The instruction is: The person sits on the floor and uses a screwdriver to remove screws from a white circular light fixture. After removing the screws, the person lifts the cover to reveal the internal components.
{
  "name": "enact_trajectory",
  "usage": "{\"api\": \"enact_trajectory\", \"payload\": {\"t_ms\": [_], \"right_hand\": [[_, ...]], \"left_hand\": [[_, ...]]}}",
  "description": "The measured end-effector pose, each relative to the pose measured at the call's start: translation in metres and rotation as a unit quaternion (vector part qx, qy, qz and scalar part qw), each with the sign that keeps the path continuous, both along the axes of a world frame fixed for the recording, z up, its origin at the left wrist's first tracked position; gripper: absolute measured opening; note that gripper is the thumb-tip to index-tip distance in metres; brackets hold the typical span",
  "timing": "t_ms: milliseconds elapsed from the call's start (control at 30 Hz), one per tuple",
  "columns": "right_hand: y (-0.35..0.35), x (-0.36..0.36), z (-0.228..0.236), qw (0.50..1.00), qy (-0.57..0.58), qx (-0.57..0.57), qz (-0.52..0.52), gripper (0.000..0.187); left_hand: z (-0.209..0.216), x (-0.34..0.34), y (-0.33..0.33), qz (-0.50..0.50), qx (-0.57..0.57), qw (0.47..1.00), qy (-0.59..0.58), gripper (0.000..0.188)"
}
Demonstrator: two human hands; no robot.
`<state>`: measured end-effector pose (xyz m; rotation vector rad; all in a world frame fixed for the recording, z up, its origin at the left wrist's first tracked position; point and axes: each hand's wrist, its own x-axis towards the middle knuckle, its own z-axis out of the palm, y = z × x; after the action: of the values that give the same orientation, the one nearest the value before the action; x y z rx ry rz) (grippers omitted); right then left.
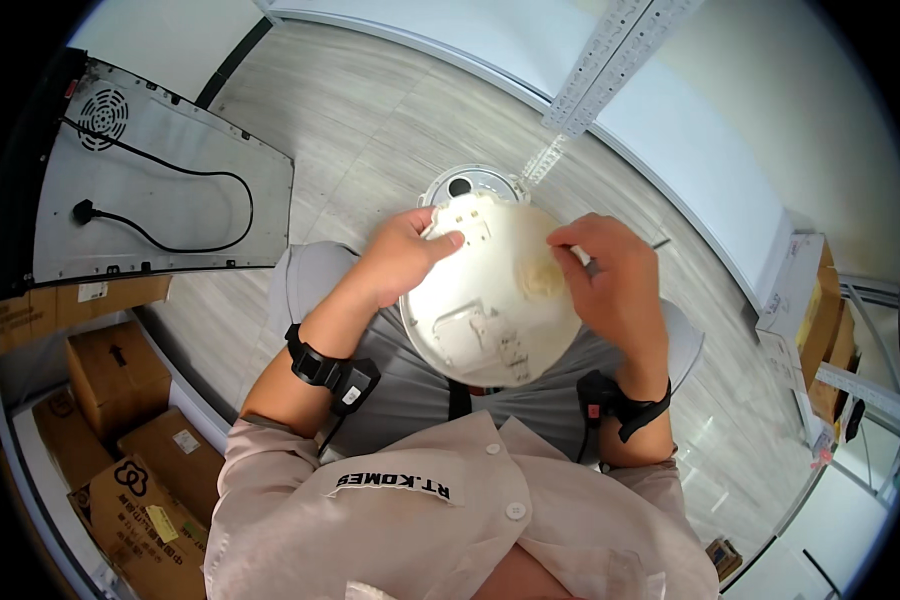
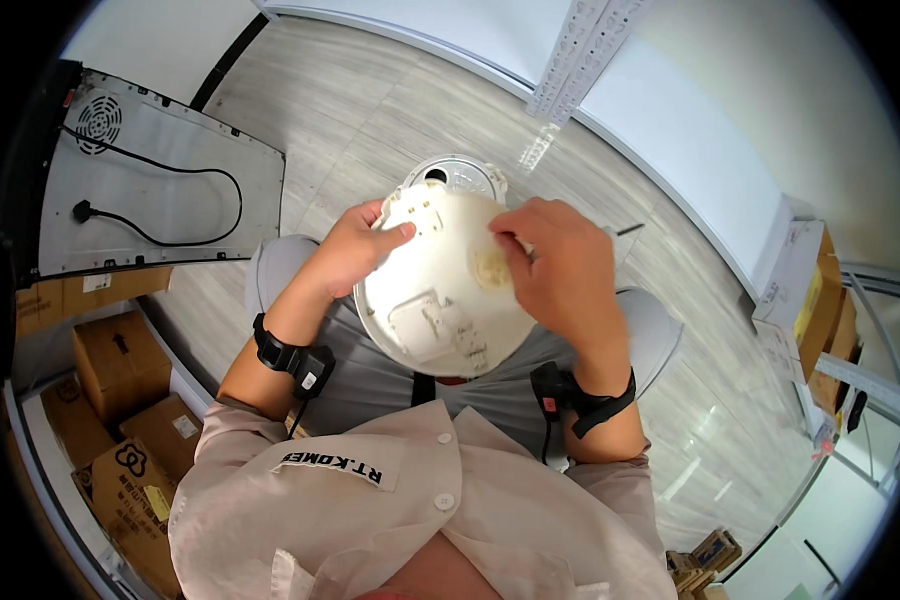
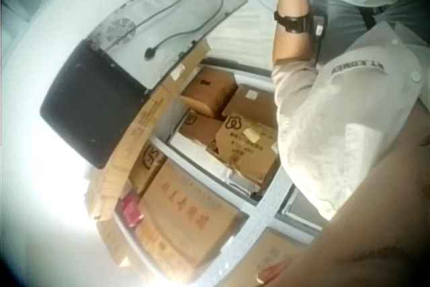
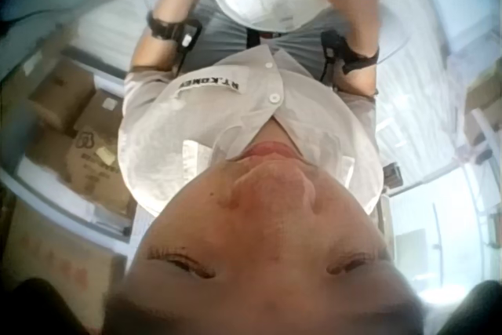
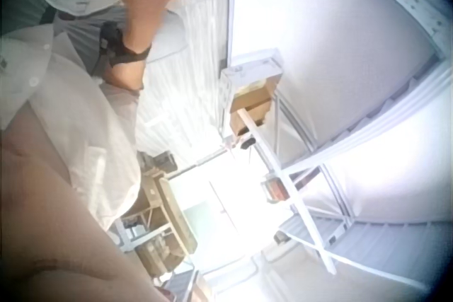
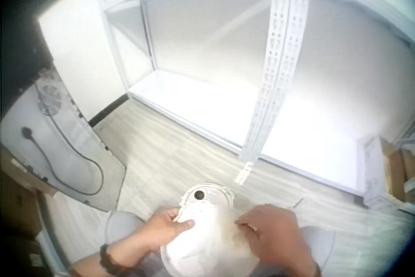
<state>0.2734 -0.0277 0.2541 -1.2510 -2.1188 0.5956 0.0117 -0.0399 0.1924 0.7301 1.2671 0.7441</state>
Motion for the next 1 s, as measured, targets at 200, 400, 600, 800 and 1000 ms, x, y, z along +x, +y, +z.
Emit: {"api": "enact_trajectory", "payload": {"t_ms": [200, 400, 600, 800, 1000], "right_hand": [[-0.014, -0.018, -0.003, 0.995, 0.001, -0.016, 0.094, 0.012], [-0.015, -0.022, -0.015, 0.995, -0.068, -0.024, 0.074, 0.007], [-0.013, -0.027, -0.017, 0.993, -0.088, 0.035, 0.072, 0.006], [-0.012, -0.03, -0.029, 0.992, -0.09, 0.062, 0.064, 0.005], [-0.012, -0.034, -0.028, 0.989, -0.113, 0.071, 0.065, 0.008]], "left_hand": [[0.005, 0.015, -0.016, -0.141, 0.012, 0.99, -0.002, 0.03], [-0.002, 0.017, -0.016, -0.121, 0.007, 0.993, -0.001, 0.029], [-0.007, 0.018, -0.017, -0.101, 0.024, 0.995, 0.01, 0.028], [-0.008, 0.018, -0.015, -0.096, 0.029, 0.995, 0.003, 0.028], [-0.007, 0.018, -0.017, -0.101, 0.055, 0.993, 0.037, 0.031]]}}
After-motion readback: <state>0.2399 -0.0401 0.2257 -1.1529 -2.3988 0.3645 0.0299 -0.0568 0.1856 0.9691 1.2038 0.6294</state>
